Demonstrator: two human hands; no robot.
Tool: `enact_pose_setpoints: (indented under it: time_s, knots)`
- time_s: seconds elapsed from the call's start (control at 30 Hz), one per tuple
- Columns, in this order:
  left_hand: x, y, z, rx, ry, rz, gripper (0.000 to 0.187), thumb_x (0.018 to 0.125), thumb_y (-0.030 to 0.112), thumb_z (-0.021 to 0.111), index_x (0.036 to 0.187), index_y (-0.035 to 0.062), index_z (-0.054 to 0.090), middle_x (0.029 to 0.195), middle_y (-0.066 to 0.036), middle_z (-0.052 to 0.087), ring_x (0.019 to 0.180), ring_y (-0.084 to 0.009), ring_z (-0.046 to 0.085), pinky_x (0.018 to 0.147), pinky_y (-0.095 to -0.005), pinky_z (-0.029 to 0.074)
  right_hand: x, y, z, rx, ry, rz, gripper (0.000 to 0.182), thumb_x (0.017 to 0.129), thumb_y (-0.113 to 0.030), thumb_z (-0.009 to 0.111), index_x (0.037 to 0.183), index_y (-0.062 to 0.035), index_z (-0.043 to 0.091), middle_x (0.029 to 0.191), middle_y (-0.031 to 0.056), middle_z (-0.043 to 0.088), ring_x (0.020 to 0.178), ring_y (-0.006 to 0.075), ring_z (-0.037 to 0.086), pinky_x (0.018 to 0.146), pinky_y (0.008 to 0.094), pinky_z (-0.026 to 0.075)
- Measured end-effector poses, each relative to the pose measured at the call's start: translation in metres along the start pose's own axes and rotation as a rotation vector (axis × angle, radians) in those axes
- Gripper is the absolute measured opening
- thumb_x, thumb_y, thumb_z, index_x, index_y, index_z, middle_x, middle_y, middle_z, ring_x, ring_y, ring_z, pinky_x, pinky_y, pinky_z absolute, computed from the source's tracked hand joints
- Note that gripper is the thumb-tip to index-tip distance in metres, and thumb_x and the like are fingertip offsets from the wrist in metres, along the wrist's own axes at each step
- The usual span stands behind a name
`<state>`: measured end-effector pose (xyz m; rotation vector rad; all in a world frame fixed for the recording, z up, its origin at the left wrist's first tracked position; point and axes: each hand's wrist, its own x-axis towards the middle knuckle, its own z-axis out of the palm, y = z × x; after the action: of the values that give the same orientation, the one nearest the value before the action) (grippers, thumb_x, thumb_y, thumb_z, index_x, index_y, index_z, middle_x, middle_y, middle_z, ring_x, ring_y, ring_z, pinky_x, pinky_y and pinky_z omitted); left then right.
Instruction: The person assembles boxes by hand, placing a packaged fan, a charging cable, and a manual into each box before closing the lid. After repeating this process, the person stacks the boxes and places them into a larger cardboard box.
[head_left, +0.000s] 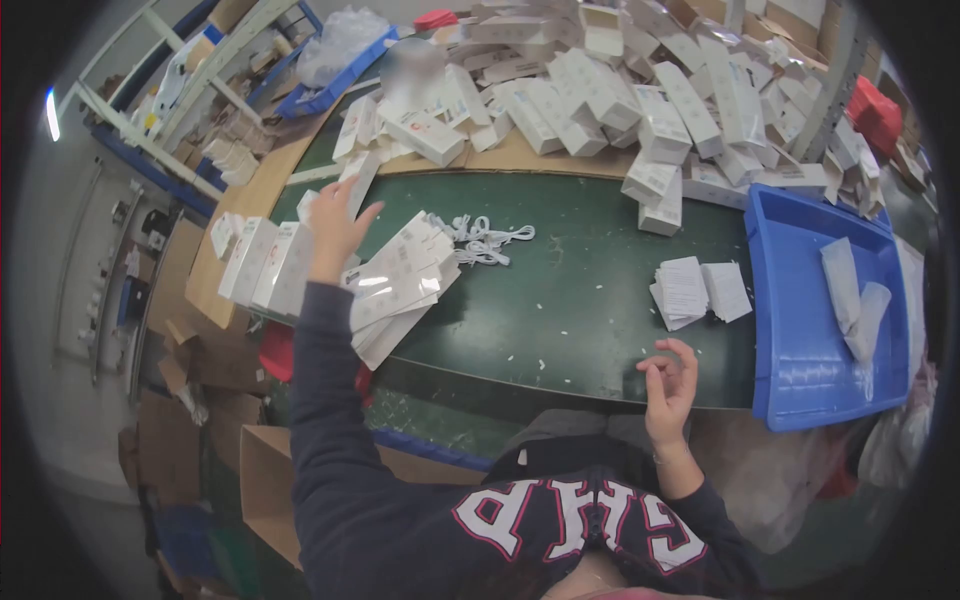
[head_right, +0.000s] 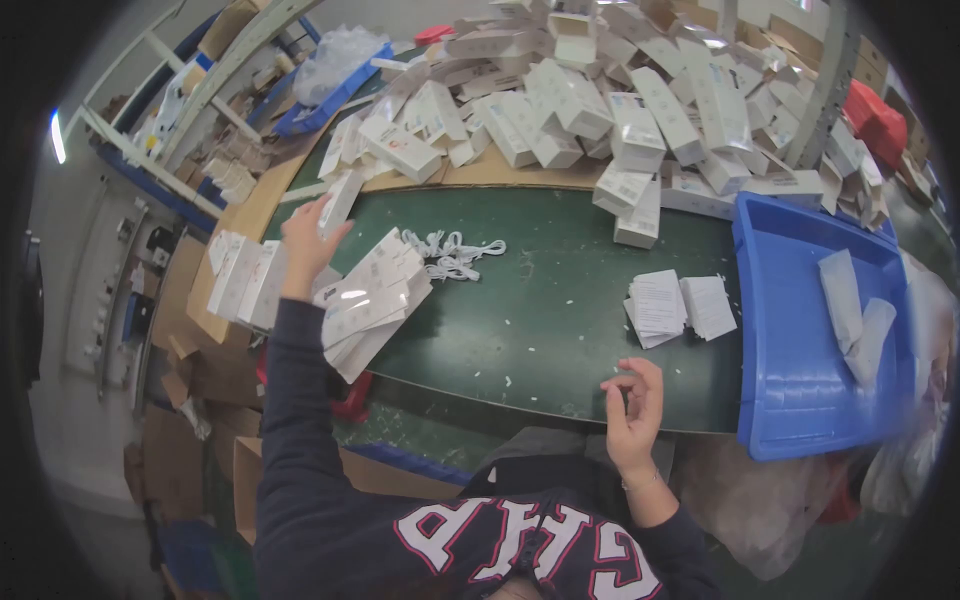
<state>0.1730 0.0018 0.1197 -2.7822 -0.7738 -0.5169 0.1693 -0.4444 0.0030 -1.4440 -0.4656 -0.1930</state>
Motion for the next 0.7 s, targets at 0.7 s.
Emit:
enact_pose_setpoints:
  time_s: [0.7]
  knots:
    - [0.040, 0.130, -0.020, -1.491, 0.319, -0.281, 0.077, 0.069, 0.029, 0.071, 0.127, 0.0069, 0.027, 0.128, -0.015, 0.035, 0.117, -0.0281, 0.038, 0.093, -0.0365, 0.037, -0.026, -0.016, -0.064, -0.166, 0.164, 0.093, 0.025, 0.080, 0.003, 0.047, 0.104, -0.0038, 0.046, 0.087, 0.0110, 0.051, 0.061, 0.0152, 0.054, 0.067, 0.0246, 0.043]
